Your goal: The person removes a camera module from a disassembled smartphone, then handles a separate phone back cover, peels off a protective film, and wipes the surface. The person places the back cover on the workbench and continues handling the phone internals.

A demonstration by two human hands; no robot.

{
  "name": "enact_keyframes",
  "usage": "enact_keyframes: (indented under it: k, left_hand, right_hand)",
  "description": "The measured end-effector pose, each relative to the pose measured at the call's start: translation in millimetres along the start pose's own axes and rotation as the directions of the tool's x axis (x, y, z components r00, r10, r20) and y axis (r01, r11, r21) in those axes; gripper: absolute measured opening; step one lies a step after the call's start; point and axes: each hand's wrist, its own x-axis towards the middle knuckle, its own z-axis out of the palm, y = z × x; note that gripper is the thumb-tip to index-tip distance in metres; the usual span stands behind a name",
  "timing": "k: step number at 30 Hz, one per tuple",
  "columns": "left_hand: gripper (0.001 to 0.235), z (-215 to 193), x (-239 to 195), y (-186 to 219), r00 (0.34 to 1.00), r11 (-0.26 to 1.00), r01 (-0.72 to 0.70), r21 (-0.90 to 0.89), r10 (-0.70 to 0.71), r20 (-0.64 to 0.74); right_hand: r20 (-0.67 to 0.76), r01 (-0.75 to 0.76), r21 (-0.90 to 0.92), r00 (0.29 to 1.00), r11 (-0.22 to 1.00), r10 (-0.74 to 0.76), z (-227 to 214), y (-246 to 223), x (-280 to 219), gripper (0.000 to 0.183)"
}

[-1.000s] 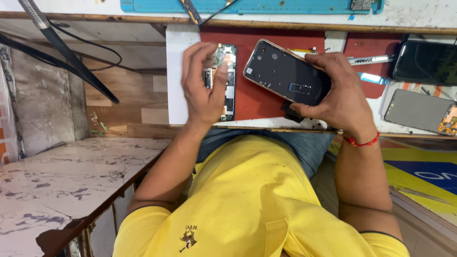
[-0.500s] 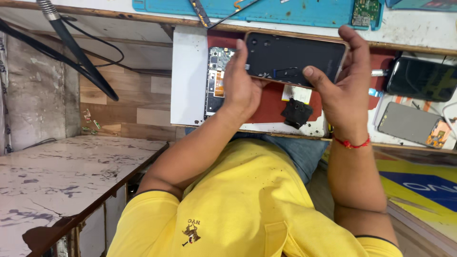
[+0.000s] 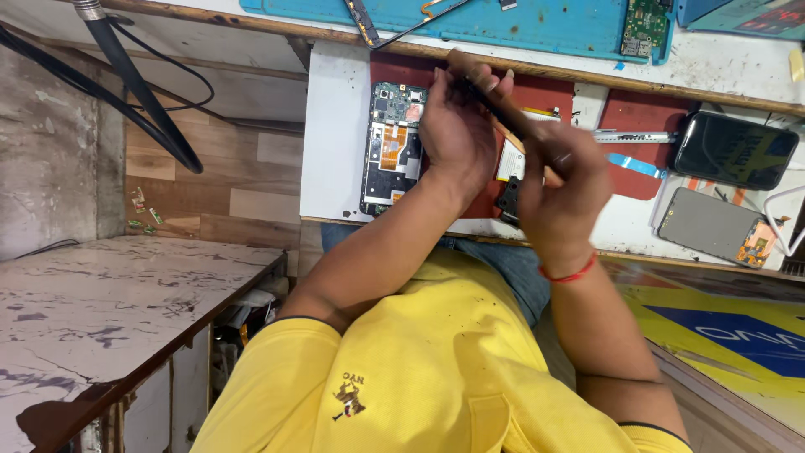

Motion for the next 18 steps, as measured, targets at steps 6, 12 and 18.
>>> enact_keyframes:
  k: [6, 12, 18]
  left_hand:
    - [0.045, -24, 8, -5, 0.995, 0.980, 0.096, -0.174, -0.090, 0.038]
    - [0.051, -35, 9, -2, 0.921, 0.920, 0.213, -0.330, -0.075, 0.383]
    - [0.048, -24, 5, 6, 0.855, 0.873, 0.339, -0.349, -0.132, 0.502]
  right_hand:
    - [0.080, 0.248, -0.158, 0.968, 0.956, -0.238, 15, -9, -18, 0.034]
    - [0.044, 0.303, -0.179, 0.953, 0.936, -0.300, 27, -10, -23, 0.021]
    - [0.046, 0.328, -0.113, 0.945, 0.938, -0.325, 28, 2, -34, 0.022]
